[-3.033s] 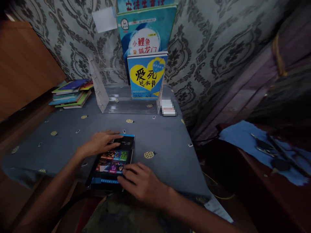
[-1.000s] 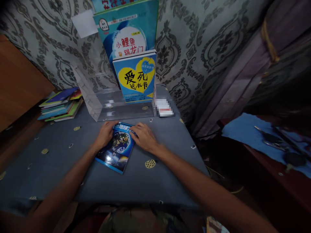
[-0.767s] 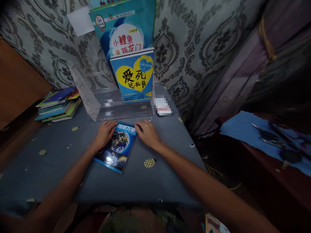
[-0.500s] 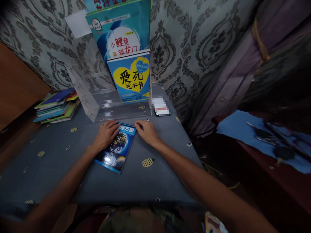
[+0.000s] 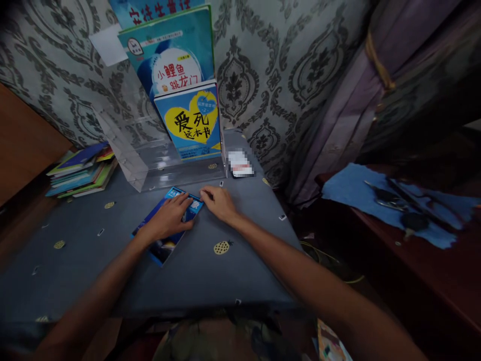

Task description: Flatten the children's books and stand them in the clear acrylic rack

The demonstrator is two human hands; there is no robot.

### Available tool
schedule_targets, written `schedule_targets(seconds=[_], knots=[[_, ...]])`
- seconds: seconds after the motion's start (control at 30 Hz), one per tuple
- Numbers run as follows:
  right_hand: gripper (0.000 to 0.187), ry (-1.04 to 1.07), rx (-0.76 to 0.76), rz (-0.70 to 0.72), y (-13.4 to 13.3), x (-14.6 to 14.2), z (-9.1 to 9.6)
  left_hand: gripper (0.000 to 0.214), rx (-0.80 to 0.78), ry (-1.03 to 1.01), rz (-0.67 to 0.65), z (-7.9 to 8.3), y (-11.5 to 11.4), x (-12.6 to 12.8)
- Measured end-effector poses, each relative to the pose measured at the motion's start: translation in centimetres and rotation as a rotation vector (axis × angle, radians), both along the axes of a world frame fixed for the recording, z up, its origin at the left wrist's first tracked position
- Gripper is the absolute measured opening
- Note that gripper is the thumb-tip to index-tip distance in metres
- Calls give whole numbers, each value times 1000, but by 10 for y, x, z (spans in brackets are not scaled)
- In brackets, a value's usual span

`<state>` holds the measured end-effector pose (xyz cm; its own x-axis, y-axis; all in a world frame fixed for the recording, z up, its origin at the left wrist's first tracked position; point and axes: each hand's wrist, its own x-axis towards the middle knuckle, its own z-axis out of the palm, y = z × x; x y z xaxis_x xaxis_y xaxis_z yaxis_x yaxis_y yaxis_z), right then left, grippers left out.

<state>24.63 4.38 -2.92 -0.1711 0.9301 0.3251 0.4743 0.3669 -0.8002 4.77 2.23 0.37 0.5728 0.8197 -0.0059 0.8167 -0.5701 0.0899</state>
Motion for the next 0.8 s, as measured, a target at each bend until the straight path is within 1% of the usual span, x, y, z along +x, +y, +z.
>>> schedule_targets(seconds=[0.07,0.17,0.27,0.37,0.47,0.63,0.8], knots=[[23,11,-15,19,-2,0,1,56,-24,27,-35,5,1,-2],[23,20,-21,14,-3,-1,2,47,33,47,-13,7,-2,4],[22,27,-13,-22,-2,-1,1,38,123,40,25,1,-10,14],[22,7,-10,-49,-1,-1,0,38,183,21,23,-9,-16,18],[23,-24,-13,-43,0,0,1,39,207,6,11,-16,-17,16],[24,-60,1,-40,-1,0,3,39,206,23,2,-18,-16,14],[27,-68,32,-87,-5,0,4,33,233,-40,4,-19,-16,15]])
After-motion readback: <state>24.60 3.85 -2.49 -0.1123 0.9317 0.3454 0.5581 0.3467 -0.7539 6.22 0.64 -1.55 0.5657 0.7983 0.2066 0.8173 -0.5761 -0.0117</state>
